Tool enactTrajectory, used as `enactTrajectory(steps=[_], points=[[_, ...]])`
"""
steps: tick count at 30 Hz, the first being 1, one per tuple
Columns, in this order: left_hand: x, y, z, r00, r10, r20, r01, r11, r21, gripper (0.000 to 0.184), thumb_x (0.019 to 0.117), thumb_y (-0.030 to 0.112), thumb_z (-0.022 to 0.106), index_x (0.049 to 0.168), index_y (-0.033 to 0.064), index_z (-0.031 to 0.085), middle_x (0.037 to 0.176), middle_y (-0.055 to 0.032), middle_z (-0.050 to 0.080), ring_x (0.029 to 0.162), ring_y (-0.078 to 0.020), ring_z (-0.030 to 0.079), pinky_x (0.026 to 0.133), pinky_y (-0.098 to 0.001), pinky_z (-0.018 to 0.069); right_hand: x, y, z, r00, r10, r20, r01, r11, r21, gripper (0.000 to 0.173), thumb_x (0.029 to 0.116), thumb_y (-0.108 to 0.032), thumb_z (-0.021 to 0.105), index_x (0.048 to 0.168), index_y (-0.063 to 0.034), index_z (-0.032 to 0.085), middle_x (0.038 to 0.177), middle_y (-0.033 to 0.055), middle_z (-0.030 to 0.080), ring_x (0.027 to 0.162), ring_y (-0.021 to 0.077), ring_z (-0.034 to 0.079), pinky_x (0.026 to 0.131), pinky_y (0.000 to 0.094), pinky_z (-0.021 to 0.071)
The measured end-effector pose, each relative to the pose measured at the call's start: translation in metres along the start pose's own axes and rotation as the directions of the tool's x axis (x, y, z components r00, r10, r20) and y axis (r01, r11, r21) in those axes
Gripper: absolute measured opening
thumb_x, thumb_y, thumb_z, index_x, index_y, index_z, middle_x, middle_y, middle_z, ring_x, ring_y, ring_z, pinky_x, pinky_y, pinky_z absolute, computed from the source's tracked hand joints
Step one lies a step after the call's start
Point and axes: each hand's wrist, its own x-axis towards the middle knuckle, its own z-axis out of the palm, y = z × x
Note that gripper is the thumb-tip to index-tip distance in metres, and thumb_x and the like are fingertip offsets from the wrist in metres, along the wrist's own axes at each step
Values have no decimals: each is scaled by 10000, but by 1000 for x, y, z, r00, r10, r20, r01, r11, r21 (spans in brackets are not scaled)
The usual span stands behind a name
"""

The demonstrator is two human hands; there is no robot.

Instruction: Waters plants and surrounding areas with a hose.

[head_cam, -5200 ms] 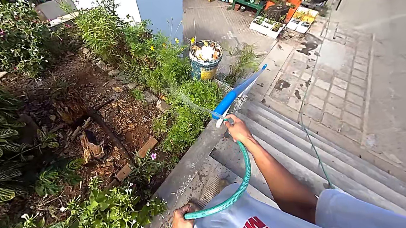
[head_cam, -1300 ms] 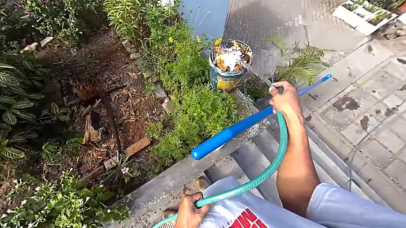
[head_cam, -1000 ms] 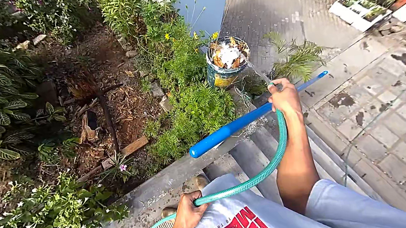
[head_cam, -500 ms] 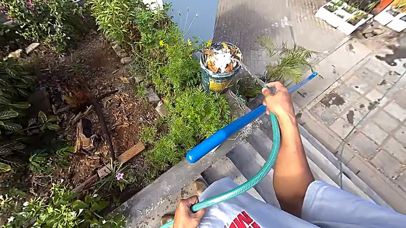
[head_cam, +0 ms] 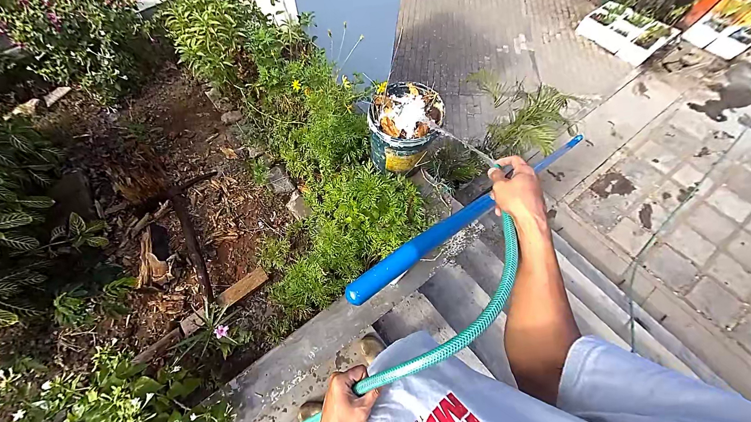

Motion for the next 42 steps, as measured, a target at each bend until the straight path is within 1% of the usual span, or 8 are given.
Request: enactTrajectory(steps=[4,8,14,22,26,31,36,42], points=[[0,0,0,1000,-8,7,8,1000,6,401,870,306,755,595,161,502,505,105,386,451,10,353,452,-211,283,-9,5,0,1000,17,-11,-17,1000,3,387,1071,-440,489,1400,-240,532,880,212,633,582,344,572,531,530,473],[-1,-1,0,1000,0,-3,0,1000,20,413,870,312,759,591,167,492,503,104,381,449,5,353,452,-217,283,4,-2,0,1000,4,7,-4,1000,-29,371,1087,-363,497,1406,-180,549,906,224,647,596,336,597,544,522,506],[-2,-2,-2,1000,0,0,0,1000,9,410,874,292,753,590,165,486,505,102,381,451,0,354,454,-220,282,3,-6,2,1000,-2,8,2,999,-32,364,1089,-351,491,1402,-174,543,916,233,652,634,359,618,572,551,509],[-2,0,-4,1000,1,-18,0,1000,24,392,867,281,745,591,161,494,503,103,382,449,6,355,451,-216,284,0,-15,4,997,-71,27,72,996,-42,360,1090,-332,485,1391,-144,544,882,249,640,598,380,600,549,571,502],[-1,-1,-2,1000,5,-20,-5,1000,31,395,862,277,737,584,166,480,503,108,372,450,12,344,449,-211,273,-4,-17,4,996,-74,48,76,996,-56,341,1088,-325,501,1377,-148,547,849,226,633,559,349,580,523,538,494],[-2,-1,-3,999,-6,-34,7,1000,21,389,868,273,744,591,167,492,506,107,382,450,10,352,451,-209,283,8,-22,5,999,-34,2,34,996,-82,358,1088,-310,504,1398,-138,554,948,243,657,637,344,637,603,524,543],[-3,-2,0,999,-5,-39,6,1000,16,381,854,260,744,587,171,487,505,112,374,446,18,344,444,-202,272,0,-21,3,998,-56,25,58,994,-88,325,1084,-305,515,1363,-146,567,923,263,652,642,402,623,576,576,513],[-1,-2,2,999,-10,-34,11,999,33,388,858,266,745,584,174,486,500,106,375,442,9,341,442,-207,274,13,-22,1,1000,-13,27,17,992,-123,331,1082,-313,526,1377,-173,576,996,233,667,679,345,655,614,519,549]])
